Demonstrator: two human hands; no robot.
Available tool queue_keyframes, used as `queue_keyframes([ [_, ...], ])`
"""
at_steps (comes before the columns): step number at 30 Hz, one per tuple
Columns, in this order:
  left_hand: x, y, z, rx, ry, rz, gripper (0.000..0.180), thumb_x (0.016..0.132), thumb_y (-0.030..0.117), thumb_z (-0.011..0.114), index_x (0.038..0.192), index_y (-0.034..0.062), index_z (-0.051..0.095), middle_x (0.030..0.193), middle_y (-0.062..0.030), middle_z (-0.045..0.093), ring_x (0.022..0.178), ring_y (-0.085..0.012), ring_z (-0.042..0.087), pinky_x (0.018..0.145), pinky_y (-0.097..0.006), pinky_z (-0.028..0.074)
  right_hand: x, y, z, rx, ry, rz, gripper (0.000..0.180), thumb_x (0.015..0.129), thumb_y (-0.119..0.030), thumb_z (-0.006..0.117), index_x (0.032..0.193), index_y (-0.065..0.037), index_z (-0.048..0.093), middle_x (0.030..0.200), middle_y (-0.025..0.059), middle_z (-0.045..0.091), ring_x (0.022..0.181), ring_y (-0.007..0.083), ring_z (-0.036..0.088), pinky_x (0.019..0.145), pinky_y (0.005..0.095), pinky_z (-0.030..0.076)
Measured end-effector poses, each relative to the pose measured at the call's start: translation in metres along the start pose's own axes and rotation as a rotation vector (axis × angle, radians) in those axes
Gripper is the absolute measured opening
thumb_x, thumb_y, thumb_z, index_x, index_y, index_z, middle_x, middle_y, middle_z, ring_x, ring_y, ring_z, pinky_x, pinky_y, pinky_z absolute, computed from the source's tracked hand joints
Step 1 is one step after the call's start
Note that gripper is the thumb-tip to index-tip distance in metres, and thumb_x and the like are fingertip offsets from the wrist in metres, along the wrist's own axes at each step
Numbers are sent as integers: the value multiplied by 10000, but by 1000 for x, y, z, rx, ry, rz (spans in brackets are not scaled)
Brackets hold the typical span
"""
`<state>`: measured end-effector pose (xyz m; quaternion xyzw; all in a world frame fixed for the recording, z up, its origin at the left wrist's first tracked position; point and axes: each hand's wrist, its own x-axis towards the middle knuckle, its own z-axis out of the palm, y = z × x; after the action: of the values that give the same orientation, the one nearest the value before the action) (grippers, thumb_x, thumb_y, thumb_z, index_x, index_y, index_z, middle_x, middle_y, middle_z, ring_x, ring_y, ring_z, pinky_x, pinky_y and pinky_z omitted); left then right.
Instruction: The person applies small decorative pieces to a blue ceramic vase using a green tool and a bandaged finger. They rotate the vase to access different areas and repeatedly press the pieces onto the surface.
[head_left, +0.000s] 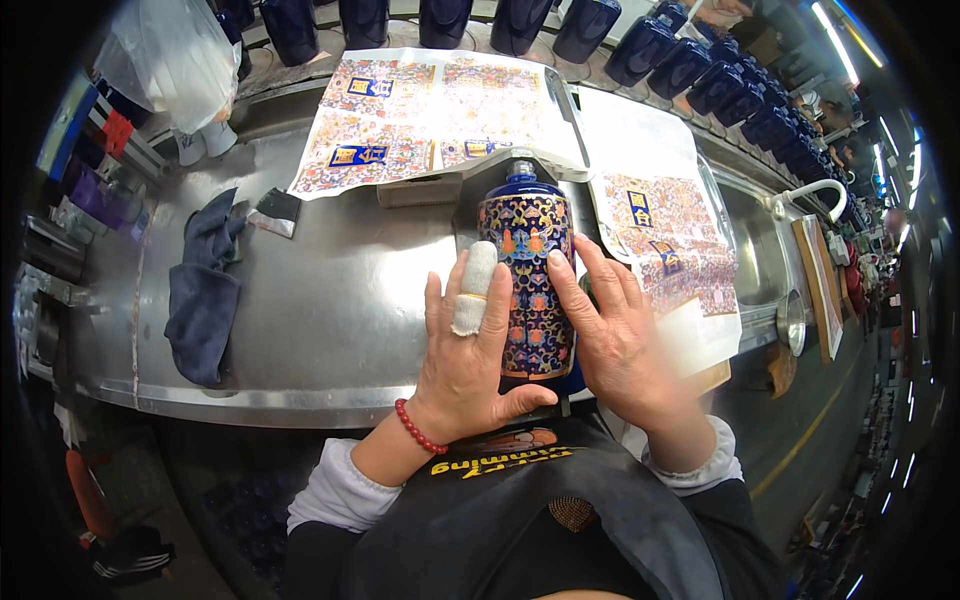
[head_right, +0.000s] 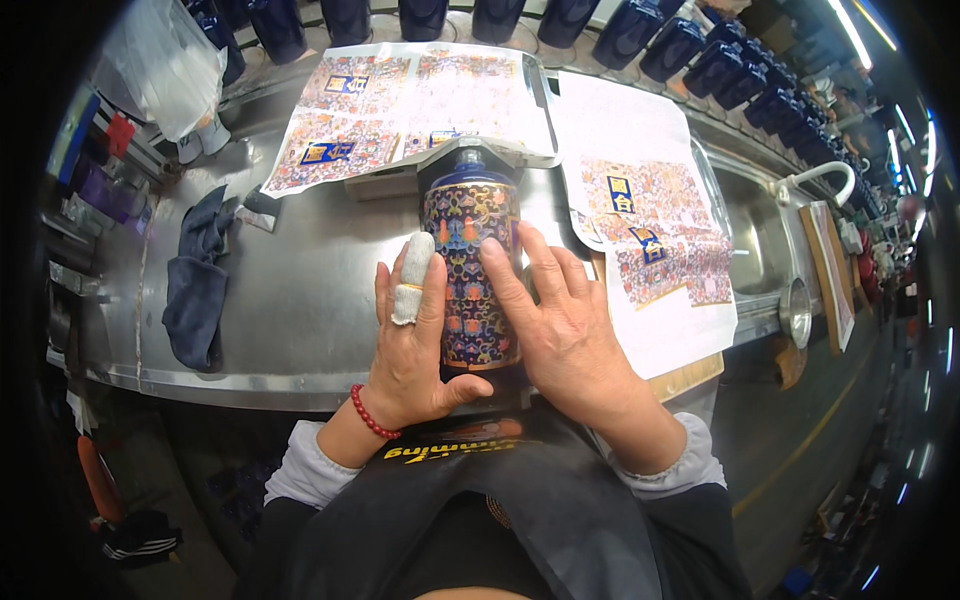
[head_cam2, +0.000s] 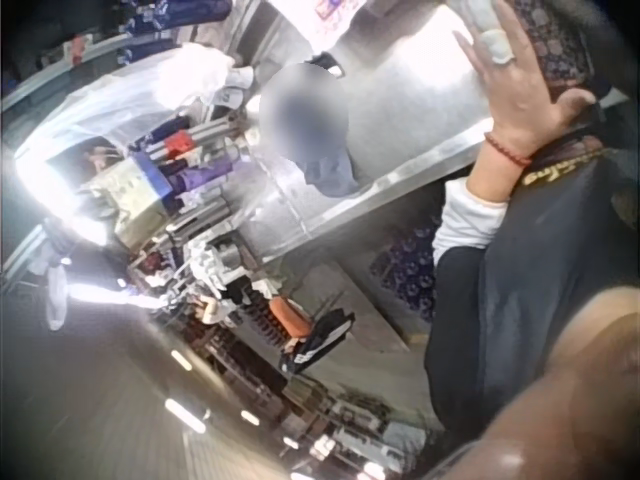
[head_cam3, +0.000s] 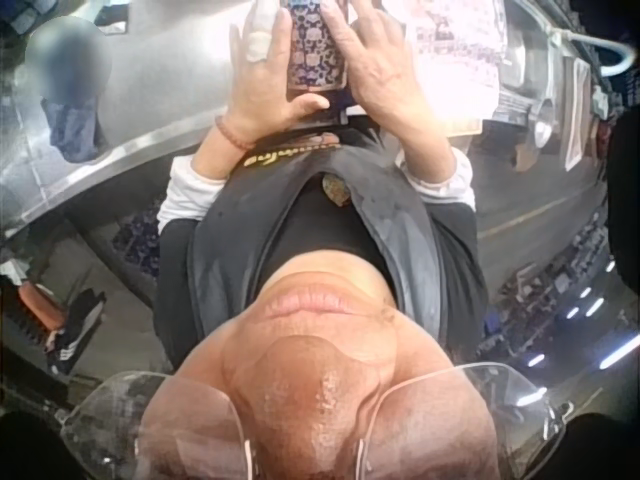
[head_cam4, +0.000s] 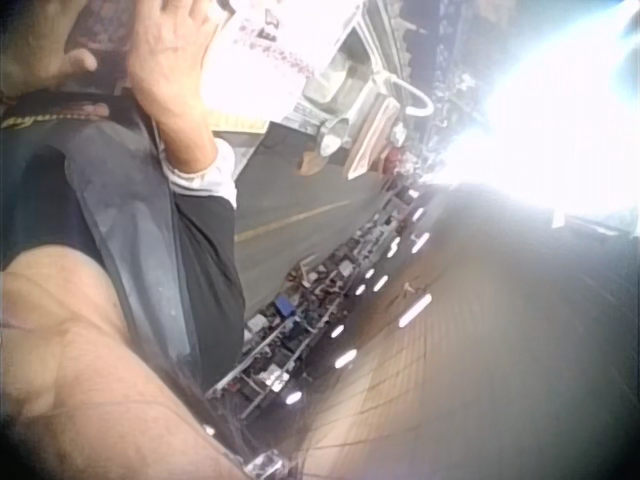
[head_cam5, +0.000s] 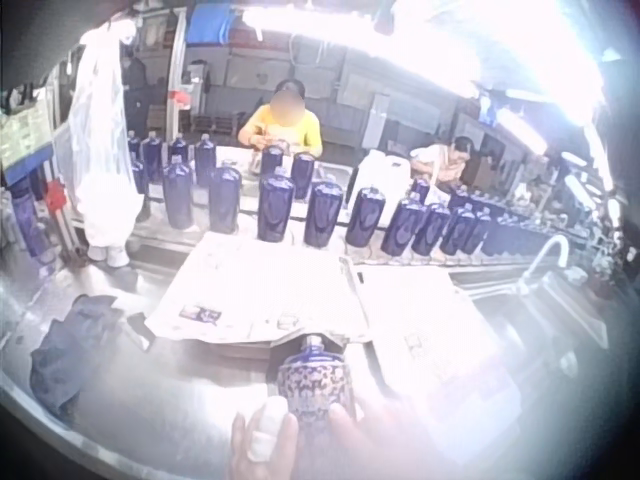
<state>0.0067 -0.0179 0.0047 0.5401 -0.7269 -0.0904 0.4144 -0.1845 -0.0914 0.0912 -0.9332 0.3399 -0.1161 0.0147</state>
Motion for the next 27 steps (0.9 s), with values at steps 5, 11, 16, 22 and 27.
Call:
queue_keyframes([
  [5,5,-5,-3,-89,32,13,1233,830,862,507,1604,-55,224,1580,-318,322,1486,-529,245,1209,-668,65,11,3,-8,54,33,0,730,825,-28,639,1530,-150,495,1488,210,454,1264,390,505,952,462,446],
  [11,6,-4,-1,-65,21,8,1213,841,851,513,1607,-44,225,1590,-307,323,1488,-520,253,1211,-664,63,20,-2,-12,61,36,24,746,779,111,572,1483,-137,551,1427,208,479,1269,410,514,1063,493,441],
  [16,6,-4,-1,-94,30,2,1207,838,853,514,1610,-26,221,1598,-301,312,1488,-510,259,1211,-666,63,26,0,-12,57,65,14,669,824,-46,652,1469,-197,558,1414,168,490,1279,372,503,939,463,454],
  [22,6,-4,1,-106,60,9,1206,838,849,522,1615,-18,206,1600,-295,311,1488,-496,271,1209,-668,61,31,3,-17,30,74,-23,658,825,-51,653,1460,-200,564,1425,155,490,1256,364,519,905,447,479],
  [27,6,-3,1,-98,65,13,1202,840,846,521,1613,-19,207,1597,-289,315,1482,-497,273,1203,-674,71,32,-2,-20,6,52,-9,669,805,48,613,1441,-160,598,1429,177,495,1264,387,523,1037,493,440],
])
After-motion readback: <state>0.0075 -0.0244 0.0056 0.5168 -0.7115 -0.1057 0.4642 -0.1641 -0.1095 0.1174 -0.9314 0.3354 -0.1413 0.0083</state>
